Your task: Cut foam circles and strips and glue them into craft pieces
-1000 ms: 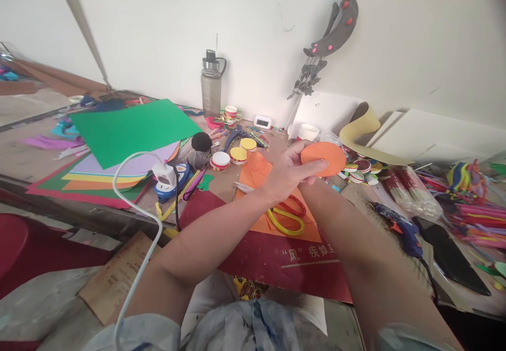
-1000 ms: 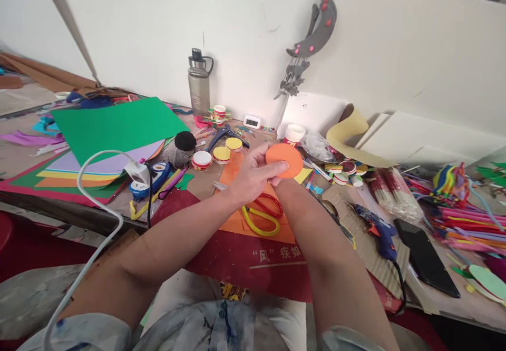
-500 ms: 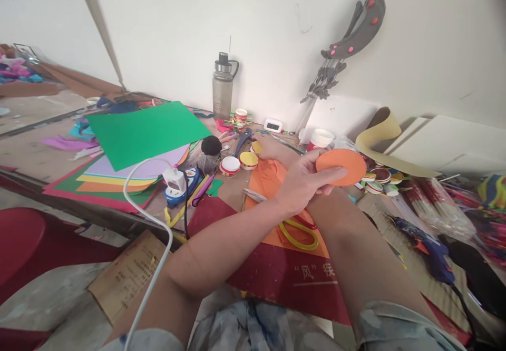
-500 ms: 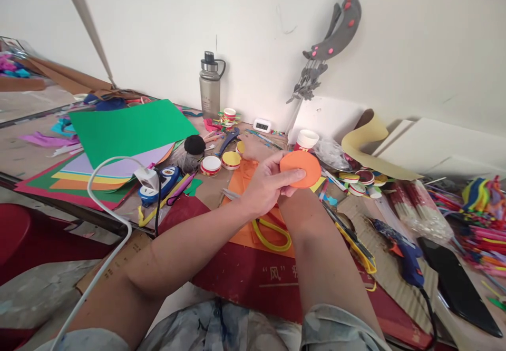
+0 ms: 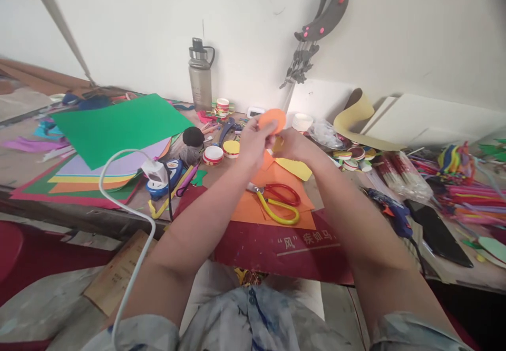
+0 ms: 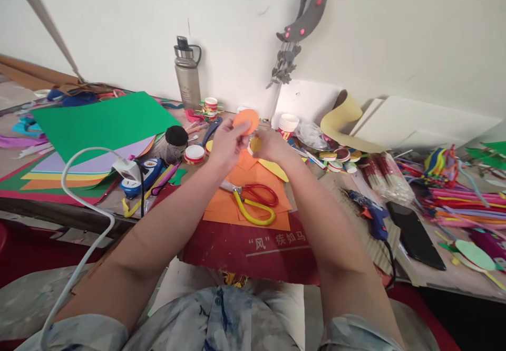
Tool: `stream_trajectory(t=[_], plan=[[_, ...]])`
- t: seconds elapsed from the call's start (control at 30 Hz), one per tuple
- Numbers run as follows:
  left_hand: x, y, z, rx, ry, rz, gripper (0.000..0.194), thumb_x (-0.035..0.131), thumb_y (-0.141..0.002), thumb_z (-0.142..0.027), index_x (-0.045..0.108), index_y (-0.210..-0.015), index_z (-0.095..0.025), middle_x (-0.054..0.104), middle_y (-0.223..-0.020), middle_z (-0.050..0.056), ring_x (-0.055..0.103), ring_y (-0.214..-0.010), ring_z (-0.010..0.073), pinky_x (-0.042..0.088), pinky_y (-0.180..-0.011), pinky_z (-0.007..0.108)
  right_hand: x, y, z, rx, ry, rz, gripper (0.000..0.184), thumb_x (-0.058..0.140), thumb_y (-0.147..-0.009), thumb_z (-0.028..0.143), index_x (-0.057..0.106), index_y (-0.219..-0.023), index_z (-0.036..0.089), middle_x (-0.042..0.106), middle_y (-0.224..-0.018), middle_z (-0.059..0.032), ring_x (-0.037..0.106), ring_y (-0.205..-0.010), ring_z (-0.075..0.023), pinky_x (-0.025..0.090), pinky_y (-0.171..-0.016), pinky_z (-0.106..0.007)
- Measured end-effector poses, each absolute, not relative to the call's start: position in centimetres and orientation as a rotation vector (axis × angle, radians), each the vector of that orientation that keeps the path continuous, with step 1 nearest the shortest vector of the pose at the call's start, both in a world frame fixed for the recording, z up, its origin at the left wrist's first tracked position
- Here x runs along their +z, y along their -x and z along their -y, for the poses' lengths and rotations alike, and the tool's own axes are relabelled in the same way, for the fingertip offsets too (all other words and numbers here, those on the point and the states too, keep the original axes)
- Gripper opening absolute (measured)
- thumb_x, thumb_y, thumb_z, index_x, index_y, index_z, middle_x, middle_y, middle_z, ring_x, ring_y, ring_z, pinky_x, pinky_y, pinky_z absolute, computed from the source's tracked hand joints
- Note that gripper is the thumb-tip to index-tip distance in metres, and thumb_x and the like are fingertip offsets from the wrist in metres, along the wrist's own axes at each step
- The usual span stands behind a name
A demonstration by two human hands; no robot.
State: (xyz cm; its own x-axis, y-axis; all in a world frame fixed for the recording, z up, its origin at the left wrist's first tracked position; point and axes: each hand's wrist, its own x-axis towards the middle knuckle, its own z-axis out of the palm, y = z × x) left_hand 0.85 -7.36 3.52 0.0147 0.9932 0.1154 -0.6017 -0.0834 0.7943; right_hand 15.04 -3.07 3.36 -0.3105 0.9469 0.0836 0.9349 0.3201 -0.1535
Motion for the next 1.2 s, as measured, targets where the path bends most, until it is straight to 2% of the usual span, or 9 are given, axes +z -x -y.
stream_trajectory(t=[0.17,0.3,0.43,0.6,0.73,0.83,0.97,1.07,1.2], plan=[[2.4,0.4,4.9,1.431,-0.828,-0.833,0.010,0.061,-0.102,-0.010,0.061,-0.096,-0.018,0.060,-0.063,-0.008,0.048,-0.045,0.0027,0.032,-0.048,0.017,2.2,-16.0,6.7,0.129,1.895,2.546,0.070,0.088,-0.086,0.031,0.069,-0.150,0.011,0.070,-0.145,-0.0233,0.070,-0.131,-0.0358,0.054,-0.109,-0.039],[1.7,0.3,4.8,1.285,-0.985,-1.018,0.017,0.054,-0.106,-0.011,0.062,-0.092,-0.016,0.059,-0.061,-0.007,0.051,-0.042,0.0039,0.033,-0.045,0.019,1.9,-16.4,7.6,0.204,1.882,2.484,0.065,0.088,-0.089,0.033,0.071,-0.149,0.013,0.069,-0.148,-0.0224,0.067,-0.137,-0.0348,0.052,-0.113,-0.038],[1.1,0.1,4.8,1.221,-1.169,-1.184,0.014,0.061,-0.100,-0.007,0.063,-0.089,-0.015,0.057,-0.059,-0.008,0.050,-0.041,0.0040,0.033,-0.044,0.019,2.0,-18.0,8.7,0.337,1.802,2.219,0.066,0.083,-0.094,0.033,0.065,-0.155,0.012,0.071,-0.150,-0.0204,0.073,-0.126,-0.0314,0.056,-0.108,-0.040],[-0.2,-0.3,4.6,1.054,-1.447,-1.344,0.010,0.075,-0.091,-0.009,0.068,-0.094,-0.016,0.060,-0.060,-0.007,0.055,-0.044,0.0063,0.037,-0.048,0.020,1.7,-20.8,10.3,0.222,1.820,1.847,0.066,0.084,-0.092,0.037,0.068,-0.150,0.012,0.074,-0.143,-0.0210,0.075,-0.120,-0.0341,0.059,-0.105,-0.049],[-1.1,-0.8,5.1,0.809,-1.663,-1.386,0.009,0.072,-0.093,-0.011,0.074,-0.100,-0.013,0.064,-0.062,-0.004,0.058,-0.049,0.0084,0.042,-0.054,0.021,1.2,-21.3,10.7,0.254,1.808,1.817,0.064,0.086,-0.089,0.036,0.071,-0.147,0.013,0.075,-0.142,-0.0213,0.076,-0.118,-0.0345,0.059,-0.105,-0.052],[-1.5,-1.0,5.1,0.688,-1.806,-1.440,0.017,0.071,-0.095,-0.017,0.080,-0.109,-0.012,0.074,-0.074,0.001,0.060,-0.054,0.0098,0.043,-0.056,0.023,1.2,-21.0,10.7,0.270,1.777,1.831,0.063,0.085,-0.089,0.037,0.072,-0.146,0.013,0.075,-0.140,-0.0214,0.076,-0.117,-0.0348,0.059,-0.105,-0.053],[-2.1,-1.0,4.5,0.617,-2.066,-1.488,0.027,0.074,-0.093,-0.021,0.086,-0.116,-0.015,0.083,-0.104,0.008,0.074,-0.088,0.0178,0.055,-0.081,0.027,1.4,-20.6,10.8,0.277,1.767,1.880,0.065,0.086,-0.089,0.037,0.071,-0.147,0.011,0.075,-0.141,-0.0225,0.073,-0.126,-0.0376,0.056,-0.110,-0.054],[-2.6,-0.9,4.1,0.602,-2.152,-1.524,0.034,0.078,-0.089,-0.021,0.085,-0.122,-0.017,0.082,-0.117,0.010,0.075,-0.107,0.0221,0.055,-0.094,0.031,1.5,-20.5,10.8,0.264,1.771,1.896,0.065,0.085,-0.091,0.037,0.070,-0.148,0.010,0.075,-0.142,-0.0227,0.072,-0.127,-0.0378,0.056,-0.111,-0.053],[-2.9,-0.8,4.2,0.648,-2.038,-1.496,0.025,0.082,-0.086,-0.023,0.083,-0.109,-0.016,0.083,-0.104,0.007,0.074,-0.094,0.0189,0.053,-0.083,0.027,1.4,-20.7,10.6,0.260,1.791,1.897,0.066,0.083,-0.093,0.039,0.068,-0.150,0.010,0.073,-0.145,-0.0232,0.072,-0.127,-0.0372,0.056,-0.110,-0.051]])
